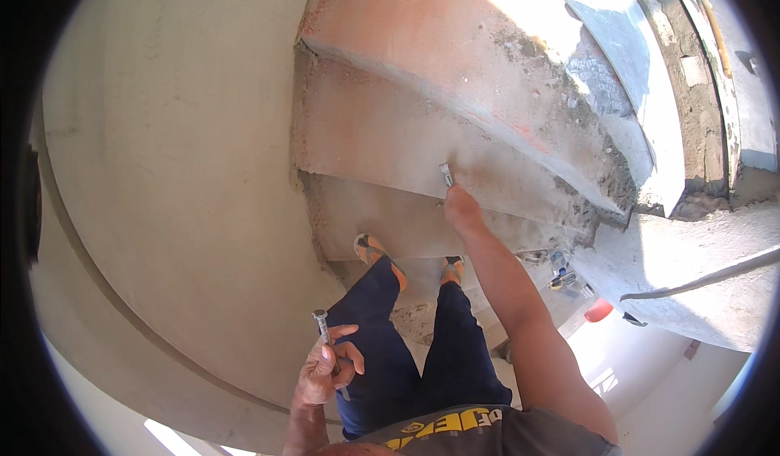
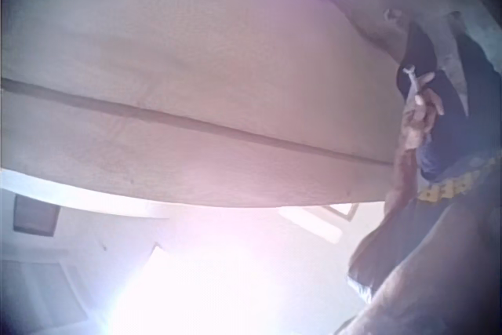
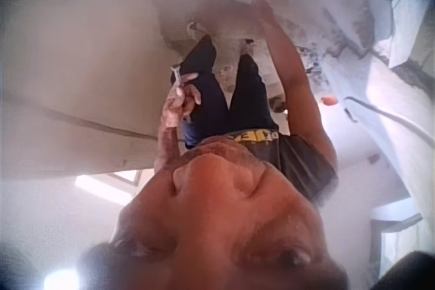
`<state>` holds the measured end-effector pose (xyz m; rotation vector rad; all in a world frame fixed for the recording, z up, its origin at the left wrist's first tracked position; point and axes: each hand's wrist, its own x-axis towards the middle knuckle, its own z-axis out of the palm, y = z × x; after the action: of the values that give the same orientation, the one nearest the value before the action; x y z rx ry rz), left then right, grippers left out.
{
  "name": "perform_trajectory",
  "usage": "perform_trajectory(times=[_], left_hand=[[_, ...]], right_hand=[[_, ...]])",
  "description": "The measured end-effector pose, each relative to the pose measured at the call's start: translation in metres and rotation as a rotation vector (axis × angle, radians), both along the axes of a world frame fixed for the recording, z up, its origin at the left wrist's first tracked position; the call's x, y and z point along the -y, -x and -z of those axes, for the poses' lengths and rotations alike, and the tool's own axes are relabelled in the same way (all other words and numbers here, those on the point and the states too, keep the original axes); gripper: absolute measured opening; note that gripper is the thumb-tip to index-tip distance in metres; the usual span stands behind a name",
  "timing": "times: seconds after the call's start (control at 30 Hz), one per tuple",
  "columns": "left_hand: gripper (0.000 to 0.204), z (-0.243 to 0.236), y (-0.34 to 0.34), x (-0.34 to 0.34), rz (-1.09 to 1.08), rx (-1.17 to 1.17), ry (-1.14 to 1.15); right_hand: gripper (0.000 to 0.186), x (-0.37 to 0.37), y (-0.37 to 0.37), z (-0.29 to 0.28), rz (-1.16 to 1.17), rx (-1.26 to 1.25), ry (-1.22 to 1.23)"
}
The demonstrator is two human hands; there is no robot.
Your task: The person uses a hammer and a metal pin to chip away loose material and old finish from a concrete staircase step.
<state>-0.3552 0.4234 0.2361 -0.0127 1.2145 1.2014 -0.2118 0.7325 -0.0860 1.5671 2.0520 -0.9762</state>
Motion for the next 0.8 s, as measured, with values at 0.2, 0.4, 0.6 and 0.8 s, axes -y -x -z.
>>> perform_trajectory(times=[0.2,0.4,0.6,0.8], left_hand=[[0.037,0.022,0.065,-0.058,0.164,-0.246,-0.121],[0.023,-0.015,0.118,-0.1,0.38,-0.525,-0.059],[0.023,-0.023,0.15,-0.145,0.563,-0.617,0.069],[0.022,-0.035,0.155,-0.233,0.748,-0.69,0.062]], right_hand=[[0.02,-0.014,0.023,-0.019,-0.005,0.082,0.027],[0.02,-0.039,0.023,-0.066,0.066,0.019,0.145],[0.027,-0.11,0.033,-0.186,0.126,-0.253,0.05],[0.033,-0.186,0.019,-0.24,0.277,-0.351,0.009]])
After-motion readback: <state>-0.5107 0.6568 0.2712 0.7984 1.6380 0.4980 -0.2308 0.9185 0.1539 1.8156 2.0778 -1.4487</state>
